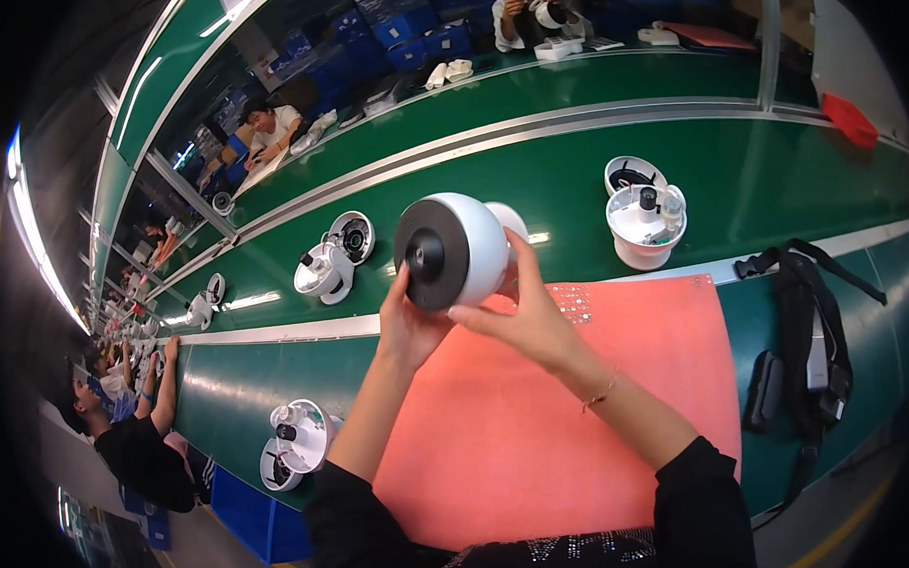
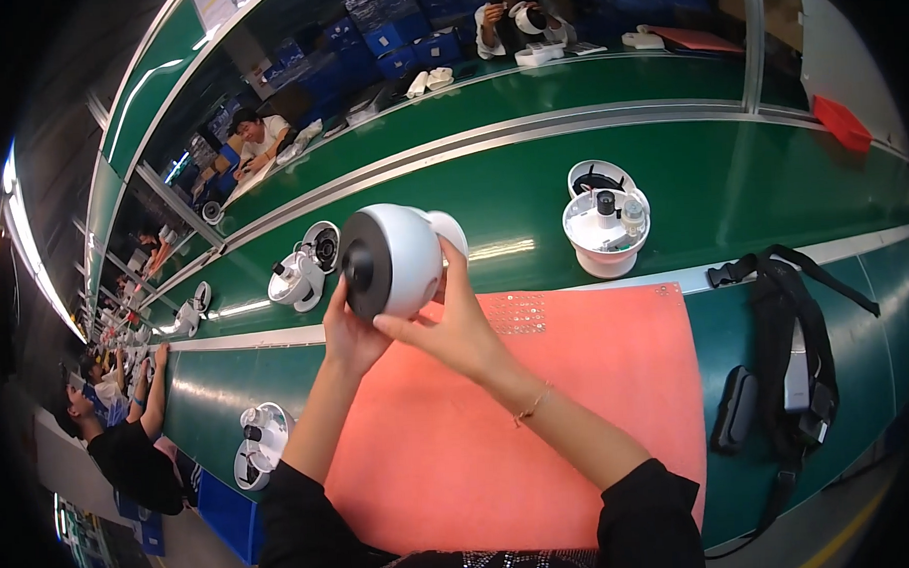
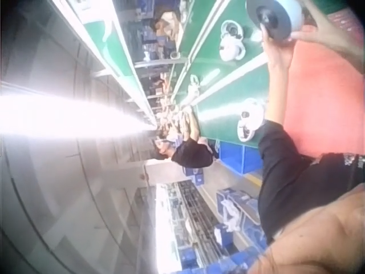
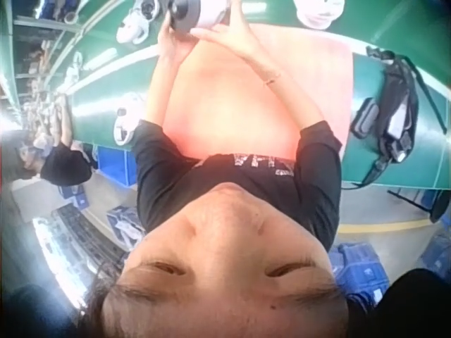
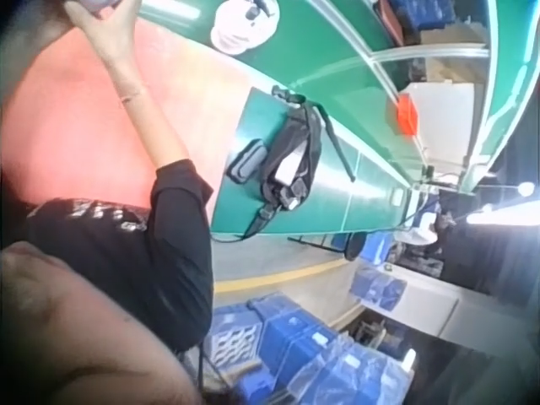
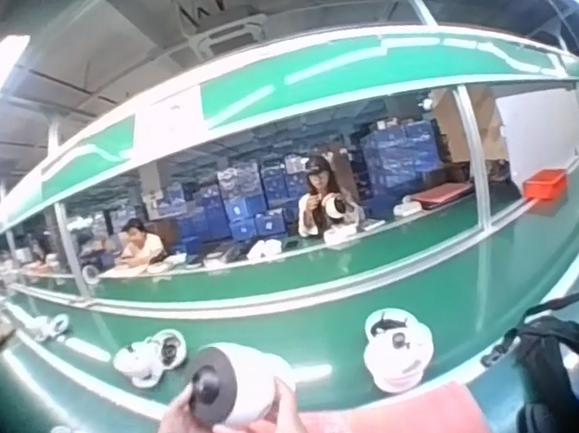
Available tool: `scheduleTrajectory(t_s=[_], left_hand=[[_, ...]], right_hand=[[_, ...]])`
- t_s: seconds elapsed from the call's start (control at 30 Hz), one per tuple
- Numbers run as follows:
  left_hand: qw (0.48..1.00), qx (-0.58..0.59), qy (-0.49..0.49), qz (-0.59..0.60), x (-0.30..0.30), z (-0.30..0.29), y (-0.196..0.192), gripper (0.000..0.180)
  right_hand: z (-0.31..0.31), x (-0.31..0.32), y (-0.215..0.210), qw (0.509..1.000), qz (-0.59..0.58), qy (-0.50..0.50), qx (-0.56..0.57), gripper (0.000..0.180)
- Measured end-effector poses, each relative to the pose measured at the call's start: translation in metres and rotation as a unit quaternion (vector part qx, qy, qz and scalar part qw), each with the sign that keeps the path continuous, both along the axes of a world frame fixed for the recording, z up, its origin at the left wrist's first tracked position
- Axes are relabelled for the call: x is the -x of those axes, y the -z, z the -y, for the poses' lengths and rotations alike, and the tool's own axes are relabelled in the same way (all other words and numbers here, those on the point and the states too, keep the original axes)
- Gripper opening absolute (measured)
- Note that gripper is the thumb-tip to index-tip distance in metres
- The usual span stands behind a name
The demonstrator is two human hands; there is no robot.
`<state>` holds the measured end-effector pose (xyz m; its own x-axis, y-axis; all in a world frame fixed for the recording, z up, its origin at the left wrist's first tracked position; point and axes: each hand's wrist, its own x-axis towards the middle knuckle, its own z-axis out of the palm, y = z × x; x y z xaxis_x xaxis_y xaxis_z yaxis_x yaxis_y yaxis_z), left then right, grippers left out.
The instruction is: Assembling or inspecting electronic components of dome security cameras on a factory line.
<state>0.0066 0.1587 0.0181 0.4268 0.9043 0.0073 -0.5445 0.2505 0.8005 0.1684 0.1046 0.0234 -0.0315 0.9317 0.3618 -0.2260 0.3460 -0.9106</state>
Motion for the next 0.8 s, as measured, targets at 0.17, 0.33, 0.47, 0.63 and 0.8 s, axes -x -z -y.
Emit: scheduleTrajectory(t_s=[0.17, 0.33, 0.47, 0.63, 0.8], left_hand=[[0.988, 0.086, -0.004, -0.126, -0.007, -0.048, -0.007, 0.063], [0.971, 0.107, -0.128, -0.173, -0.029, -0.092, 0.015, 0.079], [0.959, 0.105, -0.192, -0.179, -0.033, -0.116, 0.051, 0.065], [0.973, 0.069, -0.123, -0.180, -0.039, -0.107, 0.058, 0.073], [0.972, 0.067, -0.182, -0.130, -0.035, -0.033, 0.050, 0.064]], right_hand=[[-0.027, -0.049, 0.009, 0.919, -0.248, -0.163, 0.259, 0.073], [-0.064, -0.115, 0.069, 0.757, -0.587, 0.166, 0.234, 0.065], [-0.068, -0.137, 0.084, 0.765, -0.571, 0.212, 0.210, 0.079], [-0.055, -0.155, 0.080, 0.785, -0.581, 0.177, 0.121, 0.070], [-0.054, -0.167, 0.075, 0.805, -0.494, 0.306, 0.123, 0.054]])
